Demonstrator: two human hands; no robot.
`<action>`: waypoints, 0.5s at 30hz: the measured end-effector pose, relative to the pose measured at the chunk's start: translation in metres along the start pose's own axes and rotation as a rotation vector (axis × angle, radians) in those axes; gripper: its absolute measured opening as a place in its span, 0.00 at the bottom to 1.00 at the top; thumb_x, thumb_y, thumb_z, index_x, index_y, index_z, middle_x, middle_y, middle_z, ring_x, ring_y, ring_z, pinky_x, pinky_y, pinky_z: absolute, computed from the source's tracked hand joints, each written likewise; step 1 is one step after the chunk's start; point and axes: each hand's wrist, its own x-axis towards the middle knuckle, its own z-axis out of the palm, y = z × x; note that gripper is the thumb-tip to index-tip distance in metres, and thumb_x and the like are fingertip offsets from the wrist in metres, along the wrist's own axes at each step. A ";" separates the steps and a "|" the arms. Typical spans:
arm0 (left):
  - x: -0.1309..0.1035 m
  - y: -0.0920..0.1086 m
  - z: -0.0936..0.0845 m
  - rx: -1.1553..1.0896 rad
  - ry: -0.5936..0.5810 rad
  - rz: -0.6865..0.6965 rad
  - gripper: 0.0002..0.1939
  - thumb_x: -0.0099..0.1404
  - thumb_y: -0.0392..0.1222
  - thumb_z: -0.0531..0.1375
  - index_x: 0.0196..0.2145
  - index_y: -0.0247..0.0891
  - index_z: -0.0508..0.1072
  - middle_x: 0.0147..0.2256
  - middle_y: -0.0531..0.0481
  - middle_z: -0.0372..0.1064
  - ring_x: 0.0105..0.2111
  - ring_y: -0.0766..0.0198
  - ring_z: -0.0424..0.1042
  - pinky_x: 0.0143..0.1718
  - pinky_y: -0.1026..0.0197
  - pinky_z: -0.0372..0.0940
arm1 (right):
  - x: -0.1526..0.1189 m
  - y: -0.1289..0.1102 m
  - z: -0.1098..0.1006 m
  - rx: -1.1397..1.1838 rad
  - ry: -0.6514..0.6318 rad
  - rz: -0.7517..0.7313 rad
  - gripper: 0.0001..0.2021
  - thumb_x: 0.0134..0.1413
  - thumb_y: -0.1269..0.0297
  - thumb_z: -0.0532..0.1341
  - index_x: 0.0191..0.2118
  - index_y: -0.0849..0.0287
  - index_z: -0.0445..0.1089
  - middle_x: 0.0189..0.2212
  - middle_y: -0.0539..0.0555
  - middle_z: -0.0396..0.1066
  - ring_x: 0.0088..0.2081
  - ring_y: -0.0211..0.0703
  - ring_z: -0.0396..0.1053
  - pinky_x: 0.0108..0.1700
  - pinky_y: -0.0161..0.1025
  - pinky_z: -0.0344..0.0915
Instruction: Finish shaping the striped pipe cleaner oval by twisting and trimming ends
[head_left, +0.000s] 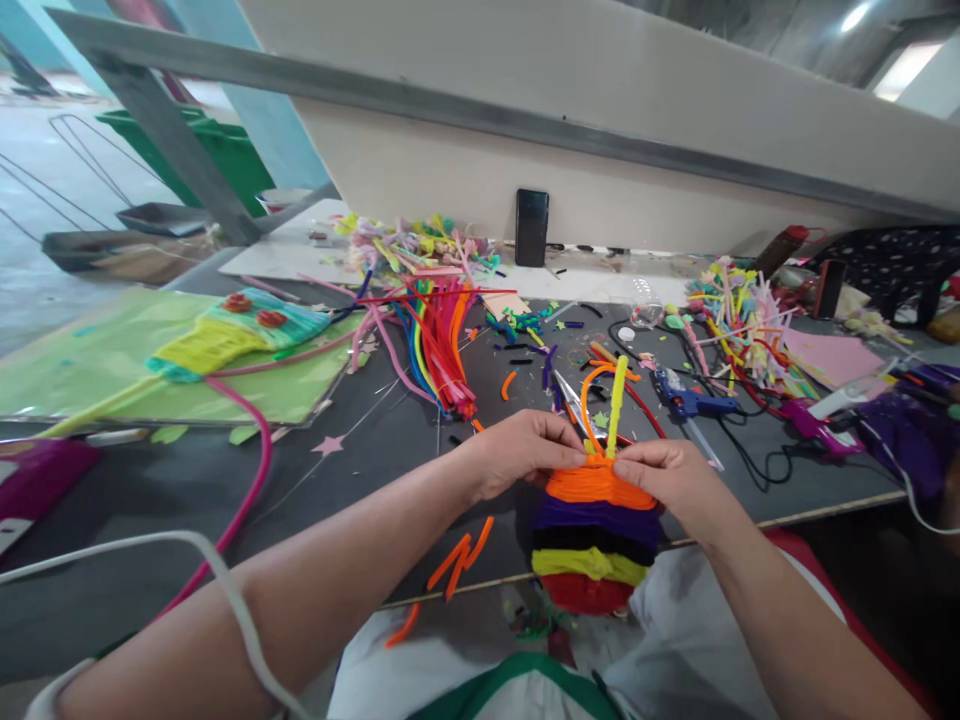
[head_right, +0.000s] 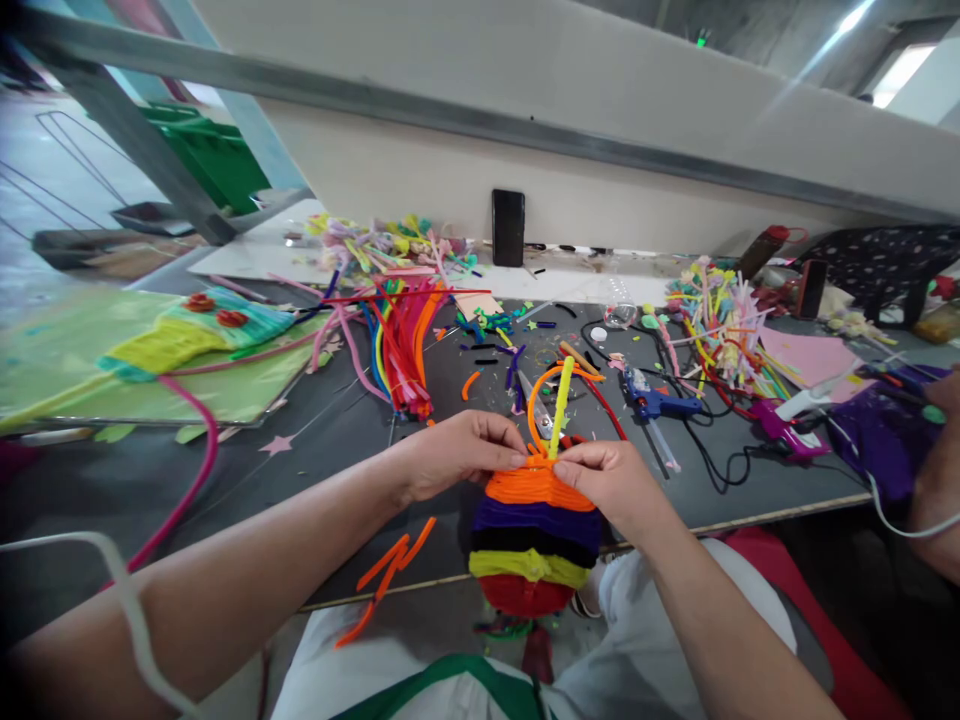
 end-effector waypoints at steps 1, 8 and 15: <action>0.000 -0.001 0.001 0.036 0.016 0.029 0.11 0.49 0.44 0.65 0.28 0.34 0.72 0.21 0.56 0.63 0.20 0.73 0.59 0.20 0.69 0.52 | 0.001 0.000 0.000 -0.004 0.004 0.005 0.11 0.41 0.58 0.66 0.29 0.61 0.77 0.21 0.50 0.72 0.24 0.37 0.65 0.26 0.33 0.58; -0.002 -0.003 0.008 0.305 0.111 0.196 0.09 0.53 0.42 0.59 0.29 0.34 0.75 0.23 0.54 0.66 0.23 0.71 0.60 0.24 0.68 0.54 | 0.003 0.001 -0.001 0.060 -0.028 0.055 0.14 0.38 0.56 0.67 0.30 0.61 0.77 0.24 0.52 0.75 0.26 0.40 0.69 0.29 0.35 0.63; -0.003 0.002 0.004 0.362 0.062 0.143 0.11 0.51 0.41 0.59 0.31 0.34 0.77 0.24 0.52 0.69 0.23 0.69 0.63 0.26 0.66 0.57 | 0.004 0.001 -0.001 0.098 -0.064 0.071 0.15 0.37 0.56 0.68 0.30 0.62 0.77 0.24 0.53 0.75 0.25 0.40 0.68 0.30 0.36 0.62</action>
